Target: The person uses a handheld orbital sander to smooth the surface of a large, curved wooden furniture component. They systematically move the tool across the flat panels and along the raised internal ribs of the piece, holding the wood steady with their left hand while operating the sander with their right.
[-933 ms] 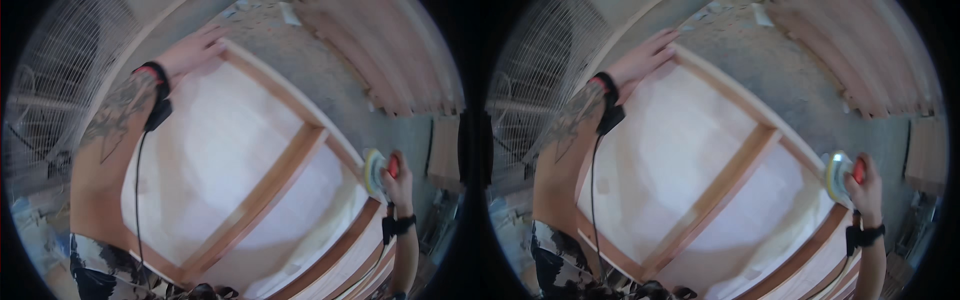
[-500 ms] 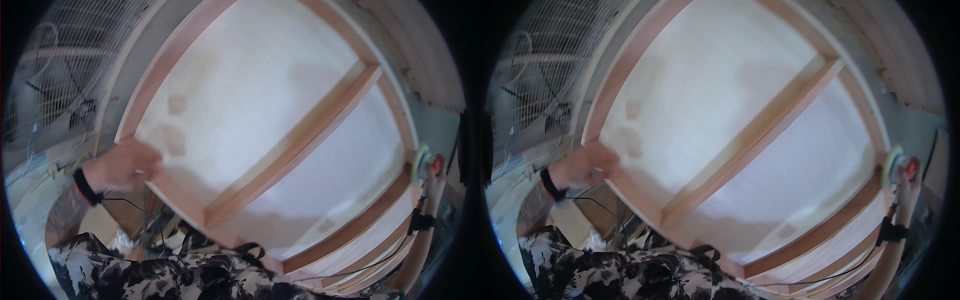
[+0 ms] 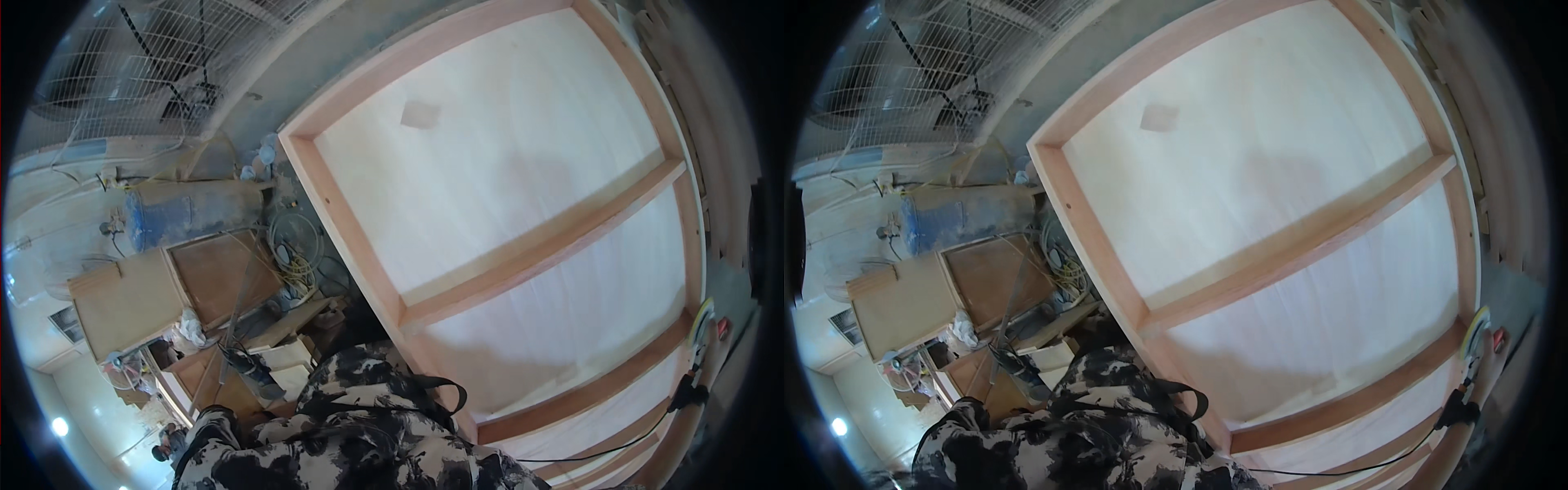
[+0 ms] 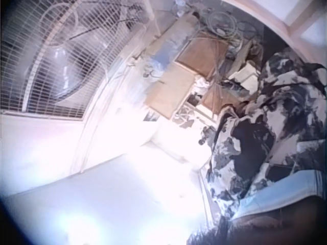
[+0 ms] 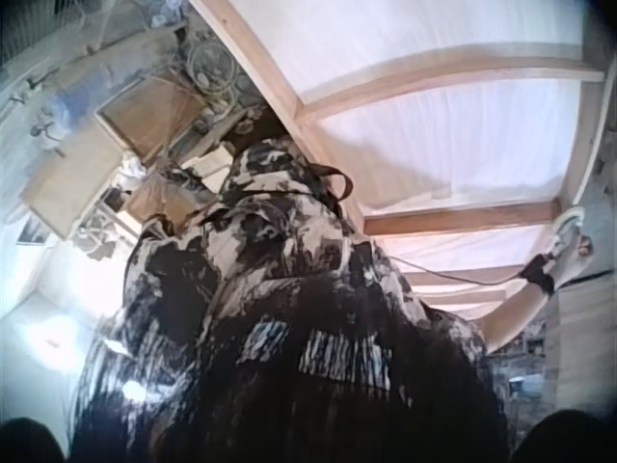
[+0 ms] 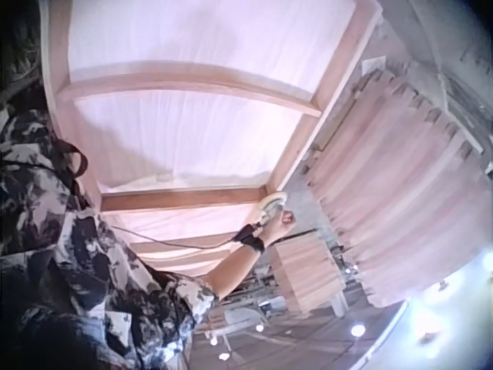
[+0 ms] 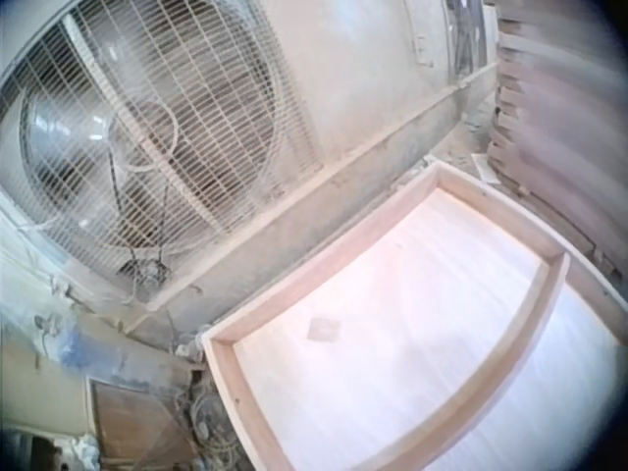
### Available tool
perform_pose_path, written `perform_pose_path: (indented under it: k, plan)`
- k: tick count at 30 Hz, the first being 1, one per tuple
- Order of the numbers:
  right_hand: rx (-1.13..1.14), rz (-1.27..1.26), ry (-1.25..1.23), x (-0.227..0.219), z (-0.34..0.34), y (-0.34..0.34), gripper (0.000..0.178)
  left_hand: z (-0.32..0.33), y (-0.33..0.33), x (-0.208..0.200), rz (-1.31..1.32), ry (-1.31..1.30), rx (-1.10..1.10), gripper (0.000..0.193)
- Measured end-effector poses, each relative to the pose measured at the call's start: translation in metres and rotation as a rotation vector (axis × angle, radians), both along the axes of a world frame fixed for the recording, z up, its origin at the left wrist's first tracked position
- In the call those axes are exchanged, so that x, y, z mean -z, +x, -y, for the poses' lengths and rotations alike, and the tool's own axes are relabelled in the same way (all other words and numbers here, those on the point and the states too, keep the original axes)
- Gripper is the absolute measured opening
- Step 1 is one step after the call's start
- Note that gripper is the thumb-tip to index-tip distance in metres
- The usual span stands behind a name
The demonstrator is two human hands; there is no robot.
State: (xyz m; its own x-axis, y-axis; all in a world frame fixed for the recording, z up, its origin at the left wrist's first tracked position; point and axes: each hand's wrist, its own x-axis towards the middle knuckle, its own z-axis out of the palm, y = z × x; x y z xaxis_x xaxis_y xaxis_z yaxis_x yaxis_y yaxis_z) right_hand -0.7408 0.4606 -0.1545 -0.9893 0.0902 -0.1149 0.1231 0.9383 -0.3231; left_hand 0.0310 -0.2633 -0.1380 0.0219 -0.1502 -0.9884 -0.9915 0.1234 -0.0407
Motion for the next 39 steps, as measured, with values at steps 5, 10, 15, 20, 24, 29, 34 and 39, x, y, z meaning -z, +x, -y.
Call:
perform_pose_path:
  k: [5,10,15,20,24,29,34,39]
  plan:
    - [0.052,0.036,0.04,-0.02,0.028,0.019,0.06,-0.006,0.001,-0.01,0.092,0.036,0.033,0.053]
    - [0.11,0.004,0.017,-0.017,0.004,0.025,0.062,0.023,-0.016,-0.034,0.155,0.071,0.154,0.051]
    - [0.046,-0.031,0.104,-0.032,-0.005,0.031,0.063,0.051,-0.044,-0.034,0.199,0.094,0.255,0.05]
    - [0.064,-0.025,0.115,-0.037,0.002,0.036,0.062,0.048,-0.048,-0.029,0.197,0.068,0.254,0.049]
    - [0.192,-0.073,0.043,-0.069,0.012,0.088,0.06,0.075,-0.075,-0.007,0.173,0.087,0.324,0.048]
    - [0.098,-0.093,-0.044,-0.082,0.052,0.105,0.057,0.056,-0.056,-0.013,0.181,0.073,0.273,0.046]
    - [0.097,-0.082,-0.099,-0.111,0.077,0.159,0.055,0.069,-0.062,-0.006,0.193,0.104,0.302,0.045]
    - [0.193,-0.041,-0.138,-0.133,0.107,0.192,0.052,0.081,-0.065,-0.015,0.223,0.138,0.367,0.044]
